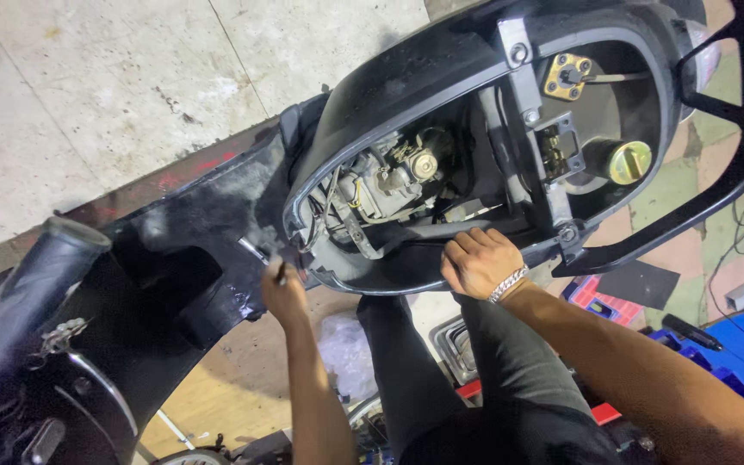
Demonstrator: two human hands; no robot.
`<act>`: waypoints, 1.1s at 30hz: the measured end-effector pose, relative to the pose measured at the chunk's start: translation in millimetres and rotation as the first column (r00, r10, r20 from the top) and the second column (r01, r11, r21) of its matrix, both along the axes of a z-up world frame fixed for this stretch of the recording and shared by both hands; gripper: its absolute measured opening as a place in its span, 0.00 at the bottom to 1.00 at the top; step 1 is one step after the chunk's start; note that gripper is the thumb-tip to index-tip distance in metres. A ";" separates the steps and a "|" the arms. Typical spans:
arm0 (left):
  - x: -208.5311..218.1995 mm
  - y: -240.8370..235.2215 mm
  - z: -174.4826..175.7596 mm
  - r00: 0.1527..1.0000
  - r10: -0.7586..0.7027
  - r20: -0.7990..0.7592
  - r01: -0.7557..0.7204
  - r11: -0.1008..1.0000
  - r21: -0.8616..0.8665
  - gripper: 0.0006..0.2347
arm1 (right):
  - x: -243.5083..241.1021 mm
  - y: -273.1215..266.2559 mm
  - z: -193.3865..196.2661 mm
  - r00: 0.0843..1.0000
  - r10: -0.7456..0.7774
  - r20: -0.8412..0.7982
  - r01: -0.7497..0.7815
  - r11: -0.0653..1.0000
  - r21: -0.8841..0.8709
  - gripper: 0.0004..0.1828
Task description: The person works on the internal components of a scooter's under-seat area, using a wrench to loosen a bolt and pliers to manipulate a hose. They then use a cordless drill to remove a bolt and a handheld vacuum to clean the engine compartment.
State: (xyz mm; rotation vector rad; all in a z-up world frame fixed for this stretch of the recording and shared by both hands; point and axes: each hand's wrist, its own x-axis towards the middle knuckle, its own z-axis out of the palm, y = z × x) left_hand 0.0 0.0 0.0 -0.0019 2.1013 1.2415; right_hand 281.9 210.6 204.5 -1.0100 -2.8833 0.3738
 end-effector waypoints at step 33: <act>247.8 75.4 380.1 0.935 -0.003 -0.356 0.231 0.766 0.599 0.30 | 51.7 -27.1 25.9 0.720 -0.693 -0.031 -0.152 -0.115 -0.982 0.41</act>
